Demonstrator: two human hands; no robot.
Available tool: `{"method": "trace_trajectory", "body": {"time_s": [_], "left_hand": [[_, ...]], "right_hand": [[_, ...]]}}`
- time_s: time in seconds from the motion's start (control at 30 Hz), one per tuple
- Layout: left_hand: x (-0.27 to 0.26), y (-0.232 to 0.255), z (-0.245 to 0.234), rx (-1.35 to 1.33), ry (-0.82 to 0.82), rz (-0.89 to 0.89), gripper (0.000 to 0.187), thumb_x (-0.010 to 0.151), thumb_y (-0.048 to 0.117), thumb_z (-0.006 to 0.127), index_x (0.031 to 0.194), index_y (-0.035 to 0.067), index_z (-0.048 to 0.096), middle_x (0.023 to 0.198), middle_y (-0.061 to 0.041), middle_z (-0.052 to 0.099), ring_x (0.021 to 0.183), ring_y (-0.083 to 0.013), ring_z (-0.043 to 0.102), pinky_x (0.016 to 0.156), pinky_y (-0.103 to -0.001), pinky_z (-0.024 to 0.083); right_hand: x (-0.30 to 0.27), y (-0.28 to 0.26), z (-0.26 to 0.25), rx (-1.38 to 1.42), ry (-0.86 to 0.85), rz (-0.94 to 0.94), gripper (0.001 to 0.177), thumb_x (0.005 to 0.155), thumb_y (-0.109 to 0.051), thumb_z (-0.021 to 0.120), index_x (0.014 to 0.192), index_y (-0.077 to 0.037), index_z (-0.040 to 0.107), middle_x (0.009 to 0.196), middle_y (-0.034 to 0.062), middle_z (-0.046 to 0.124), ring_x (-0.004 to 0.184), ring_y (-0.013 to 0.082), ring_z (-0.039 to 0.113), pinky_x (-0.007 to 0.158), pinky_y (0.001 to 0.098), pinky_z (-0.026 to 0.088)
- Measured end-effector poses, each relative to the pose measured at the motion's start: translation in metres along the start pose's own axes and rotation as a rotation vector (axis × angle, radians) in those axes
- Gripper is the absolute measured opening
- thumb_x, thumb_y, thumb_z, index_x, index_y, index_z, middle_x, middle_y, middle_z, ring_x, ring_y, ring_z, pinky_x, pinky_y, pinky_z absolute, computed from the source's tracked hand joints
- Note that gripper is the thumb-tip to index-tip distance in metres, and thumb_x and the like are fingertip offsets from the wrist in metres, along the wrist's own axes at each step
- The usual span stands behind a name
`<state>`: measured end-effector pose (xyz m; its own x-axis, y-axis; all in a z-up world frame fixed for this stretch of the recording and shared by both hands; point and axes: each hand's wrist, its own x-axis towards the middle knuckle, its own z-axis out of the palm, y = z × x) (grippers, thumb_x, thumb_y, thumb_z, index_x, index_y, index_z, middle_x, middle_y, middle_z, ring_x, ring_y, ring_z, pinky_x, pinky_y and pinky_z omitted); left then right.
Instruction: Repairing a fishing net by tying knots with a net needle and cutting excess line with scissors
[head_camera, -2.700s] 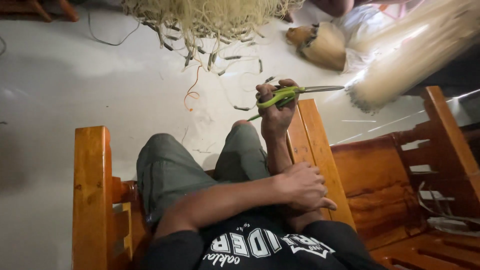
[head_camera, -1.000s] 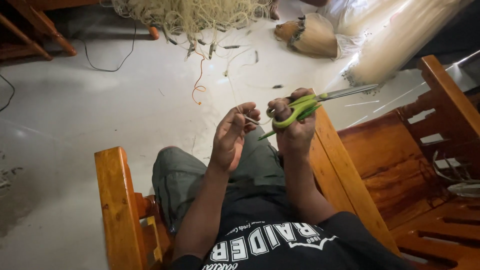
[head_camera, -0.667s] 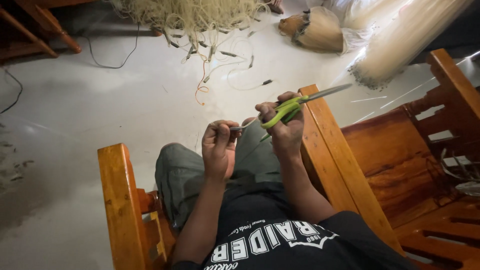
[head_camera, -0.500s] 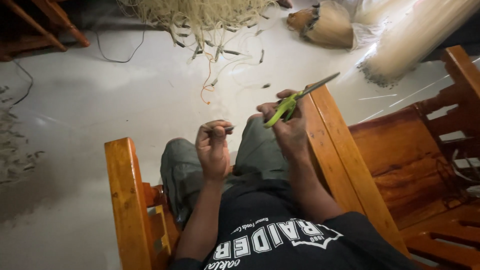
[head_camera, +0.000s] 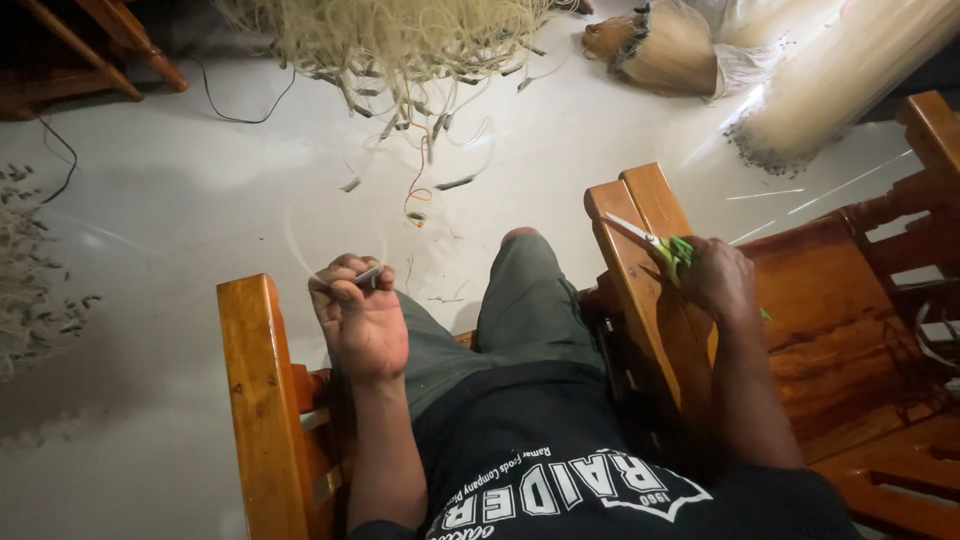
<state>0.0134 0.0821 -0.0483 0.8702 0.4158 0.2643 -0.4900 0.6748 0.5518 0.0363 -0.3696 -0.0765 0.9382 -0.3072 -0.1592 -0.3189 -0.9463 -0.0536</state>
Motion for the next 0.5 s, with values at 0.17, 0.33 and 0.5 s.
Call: {"method": "trace_trajectory", "body": {"time_s": [0.17, 0.33, 0.5], "left_hand": [[-0.006, -0.004, 0.0, -0.012, -0.015, 0.018, 0.018, 0.097, 0.021, 0.064, 0.105, 0.011, 0.052, 0.1, -0.006, 0.054, 0.094, -0.0179, 0.055, 0.082, -0.03, 0.045], [-0.011, -0.002, 0.004, -0.068, -0.088, -0.011, 0.016, 0.095, 0.021, 0.067, 0.098, 0.013, 0.054, 0.102, -0.006, 0.055, 0.096, -0.0185, 0.056, 0.081, -0.031, 0.046], [-0.017, -0.008, 0.015, -0.034, -0.213, 0.018, 0.016, 0.09, 0.019, 0.073, 0.093, 0.01, 0.059, 0.106, -0.009, 0.056, 0.099, -0.0205, 0.059, 0.081, -0.031, 0.049]], "right_hand": [[-0.012, -0.003, -0.014, -0.02, -0.086, -0.089, 0.041, 0.081, -0.037, 0.071, 0.122, -0.035, 0.07, 0.101, 0.0121, 0.076, 0.099, 0.0386, 0.072, 0.085, 0.0507, 0.058], [-0.029, -0.015, -0.041, 0.022, -0.118, -0.067, 0.052, 0.085, -0.032, 0.068, 0.137, -0.031, 0.059, 0.115, 0.0165, 0.073, 0.111, 0.041, 0.067, 0.095, 0.0542, 0.053], [-0.083, -0.061, -0.103, 0.394, 0.106, -0.013, 0.07, 0.09, -0.04, 0.068, 0.15, -0.022, 0.036, 0.123, 0.0224, 0.065, 0.109, 0.0429, 0.064, 0.096, 0.0595, 0.048]]}}
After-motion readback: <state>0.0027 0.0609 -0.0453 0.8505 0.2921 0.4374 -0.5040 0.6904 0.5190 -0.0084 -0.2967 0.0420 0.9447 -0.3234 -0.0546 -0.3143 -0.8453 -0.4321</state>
